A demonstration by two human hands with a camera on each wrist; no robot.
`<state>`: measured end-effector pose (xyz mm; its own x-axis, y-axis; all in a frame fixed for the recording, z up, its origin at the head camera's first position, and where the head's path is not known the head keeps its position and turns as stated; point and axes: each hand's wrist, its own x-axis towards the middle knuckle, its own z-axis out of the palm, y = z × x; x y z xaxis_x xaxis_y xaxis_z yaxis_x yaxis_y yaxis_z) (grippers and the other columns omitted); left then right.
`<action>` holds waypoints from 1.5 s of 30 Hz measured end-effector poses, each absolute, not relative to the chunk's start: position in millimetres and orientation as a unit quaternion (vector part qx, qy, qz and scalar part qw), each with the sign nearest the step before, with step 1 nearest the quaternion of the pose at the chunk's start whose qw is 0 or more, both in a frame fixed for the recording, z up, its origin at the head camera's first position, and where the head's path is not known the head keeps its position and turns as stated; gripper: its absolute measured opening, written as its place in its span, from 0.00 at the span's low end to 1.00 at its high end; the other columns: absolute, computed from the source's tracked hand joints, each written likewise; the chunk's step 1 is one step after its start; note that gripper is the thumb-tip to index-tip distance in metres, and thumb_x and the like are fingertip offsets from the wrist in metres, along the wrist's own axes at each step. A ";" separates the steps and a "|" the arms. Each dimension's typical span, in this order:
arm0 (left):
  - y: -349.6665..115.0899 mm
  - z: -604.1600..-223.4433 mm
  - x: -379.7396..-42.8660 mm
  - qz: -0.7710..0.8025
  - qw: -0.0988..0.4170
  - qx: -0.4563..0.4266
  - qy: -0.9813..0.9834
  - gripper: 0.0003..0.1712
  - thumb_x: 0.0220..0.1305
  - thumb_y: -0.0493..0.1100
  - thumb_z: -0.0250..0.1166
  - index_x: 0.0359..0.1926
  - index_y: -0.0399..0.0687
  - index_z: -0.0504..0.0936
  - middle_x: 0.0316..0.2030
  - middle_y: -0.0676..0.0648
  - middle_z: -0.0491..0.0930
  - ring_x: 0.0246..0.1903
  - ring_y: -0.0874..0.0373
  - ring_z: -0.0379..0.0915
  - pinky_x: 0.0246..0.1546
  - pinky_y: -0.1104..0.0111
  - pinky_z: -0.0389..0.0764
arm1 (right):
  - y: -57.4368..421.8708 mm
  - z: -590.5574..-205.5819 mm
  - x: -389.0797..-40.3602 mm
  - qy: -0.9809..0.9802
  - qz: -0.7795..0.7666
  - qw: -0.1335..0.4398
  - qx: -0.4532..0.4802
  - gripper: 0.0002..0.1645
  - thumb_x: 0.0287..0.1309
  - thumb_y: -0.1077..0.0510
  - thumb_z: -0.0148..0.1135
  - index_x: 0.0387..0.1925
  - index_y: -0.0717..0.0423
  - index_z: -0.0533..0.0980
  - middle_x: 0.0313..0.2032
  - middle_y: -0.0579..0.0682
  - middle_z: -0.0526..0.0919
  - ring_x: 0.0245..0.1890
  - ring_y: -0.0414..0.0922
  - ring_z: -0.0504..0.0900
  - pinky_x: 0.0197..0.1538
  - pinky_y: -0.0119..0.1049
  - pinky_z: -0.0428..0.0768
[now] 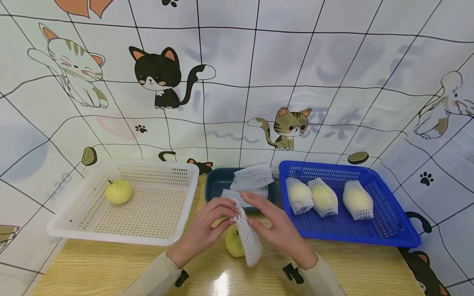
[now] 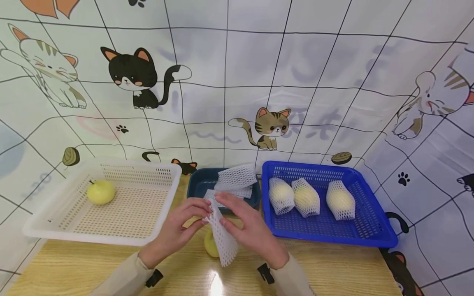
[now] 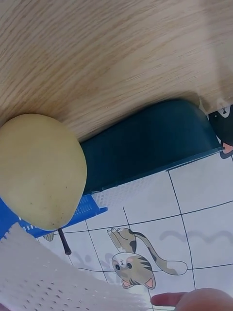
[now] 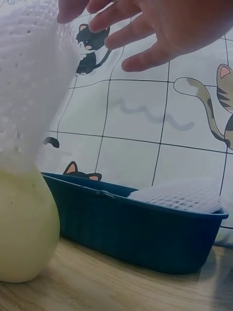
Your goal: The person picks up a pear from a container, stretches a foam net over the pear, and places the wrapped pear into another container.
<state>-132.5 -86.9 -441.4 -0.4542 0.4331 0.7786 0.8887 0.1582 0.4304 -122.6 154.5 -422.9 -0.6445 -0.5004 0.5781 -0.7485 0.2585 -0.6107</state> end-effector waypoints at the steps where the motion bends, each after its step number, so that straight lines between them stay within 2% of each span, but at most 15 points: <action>1: -86.6 -441.0 -132.1 -0.458 0.250 -0.458 -0.720 0.08 0.76 0.44 0.60 0.47 0.47 0.83 0.52 0.45 0.80 0.55 0.50 0.76 0.62 0.66 0.75 | 154.0 -423.2 -122.0 -0.782 0.456 0.137 0.402 0.40 0.62 0.71 0.68 0.74 0.52 0.69 0.71 0.53 0.73 0.73 0.47 0.68 0.71 0.38 0.68; 8: -84.9 -442.2 -130.4 -0.455 0.252 -0.441 -0.732 0.07 0.75 0.45 0.61 0.47 0.48 0.83 0.49 0.48 0.79 0.49 0.53 0.77 0.52 0.70 0.78 | 150.8 -426.9 -117.9 -0.788 0.452 0.135 0.396 0.36 0.61 0.70 0.71 0.69 0.51 0.74 0.68 0.54 0.76 0.71 0.50 0.71 0.69 0.40 0.72; 13: -84.0 -445.3 -129.9 -0.457 0.246 -0.429 -0.739 0.07 0.76 0.44 0.60 0.46 0.48 0.82 0.48 0.49 0.79 0.47 0.55 0.77 0.50 0.70 0.79 | 148.2 -429.7 -118.2 -0.789 0.452 0.143 0.391 0.33 0.58 0.69 0.73 0.65 0.52 0.77 0.62 0.51 0.80 0.63 0.48 0.78 0.59 0.39 0.80; 16: -83.1 -445.9 -129.1 -0.465 0.245 -0.421 -0.739 0.03 0.73 0.40 0.64 0.45 0.48 0.82 0.46 0.49 0.80 0.46 0.56 0.78 0.49 0.68 0.80 | 147.4 -429.9 -118.8 -0.787 0.458 0.151 0.386 0.30 0.57 0.69 0.74 0.60 0.52 0.79 0.56 0.50 0.81 0.57 0.46 0.80 0.54 0.38 0.83; 21: -80.9 -445.7 -126.3 -0.490 0.227 -0.404 -0.739 0.14 0.65 0.28 0.69 0.46 0.49 0.80 0.43 0.51 0.80 0.42 0.58 0.77 0.43 0.64 0.81 | 147.0 -430.0 -118.3 -0.779 0.474 0.168 0.374 0.23 0.53 0.70 0.76 0.49 0.51 0.81 0.49 0.50 0.83 0.48 0.44 0.82 0.49 0.36 0.83; 24: -79.4 -446.6 -123.5 -0.523 0.193 -0.378 -0.739 0.14 0.66 0.27 0.67 0.46 0.48 0.78 0.42 0.50 0.79 0.40 0.59 0.75 0.38 0.65 0.79 | 146.5 -431.6 -117.0 -0.767 0.502 0.158 0.366 0.19 0.55 0.71 0.75 0.45 0.51 0.81 0.46 0.50 0.84 0.47 0.44 0.82 0.50 0.36 0.82; 30: -74.0 -448.8 -115.9 -0.666 0.078 -0.310 -0.674 0.06 0.74 0.28 0.58 0.47 0.40 0.73 0.44 0.44 0.72 0.42 0.60 0.71 0.41 0.74 0.77 | 146.1 -440.3 -113.3 -0.689 0.634 0.087 0.340 0.13 0.60 0.77 0.64 0.42 0.61 0.78 0.42 0.52 0.81 0.45 0.43 0.80 0.53 0.33 0.79; 34: -70.3 -452.2 -112.5 -0.719 0.053 -0.285 -0.632 0.04 0.77 0.27 0.53 0.49 0.31 0.69 0.48 0.42 0.68 0.46 0.63 0.71 0.45 0.76 0.76 | 144.7 -446.3 -110.5 -0.649 0.691 0.064 0.313 0.09 0.61 0.76 0.59 0.42 0.66 0.74 0.40 0.47 0.77 0.39 0.38 0.77 0.41 0.30 0.79; 37: -69.3 -454.2 -111.5 -0.748 0.027 -0.257 -0.611 0.08 0.79 0.29 0.50 0.51 0.25 0.66 0.48 0.45 0.70 0.45 0.65 0.72 0.45 0.75 0.77 | 142.5 -449.0 -109.7 -0.637 0.708 0.060 0.300 0.06 0.64 0.75 0.57 0.42 0.70 0.72 0.41 0.44 0.76 0.37 0.36 0.75 0.36 0.28 0.77; 40: -68.7 -455.2 -111.4 -0.778 -0.011 -0.225 -0.586 0.09 0.81 0.33 0.49 0.53 0.27 0.65 0.45 0.49 0.73 0.42 0.65 0.75 0.43 0.74 0.79 | 140.9 -450.3 -108.5 -0.646 0.715 0.044 0.263 0.04 0.66 0.74 0.56 0.42 0.72 0.71 0.41 0.43 0.76 0.36 0.35 0.76 0.37 0.29 0.79; 42: -68.1 -455.7 -111.0 -0.794 -0.032 -0.205 -0.571 0.08 0.81 0.35 0.50 0.53 0.33 0.66 0.42 0.51 0.74 0.40 0.65 0.75 0.41 0.74 0.79 | 140.4 -451.2 -107.6 -0.655 0.721 0.019 0.224 0.05 0.68 0.71 0.56 0.42 0.71 0.70 0.39 0.43 0.77 0.35 0.35 0.77 0.38 0.30 0.81; 45: -68.2 -457.1 -110.1 -0.810 -0.053 -0.186 -0.554 0.05 0.81 0.36 0.50 0.53 0.41 0.68 0.43 0.51 0.75 0.40 0.65 0.75 0.41 0.74 0.80 | 140.0 -451.2 -106.1 -0.646 0.743 -0.030 0.173 0.04 0.69 0.68 0.56 0.43 0.65 0.70 0.35 0.43 0.76 0.33 0.35 0.77 0.37 0.30 0.81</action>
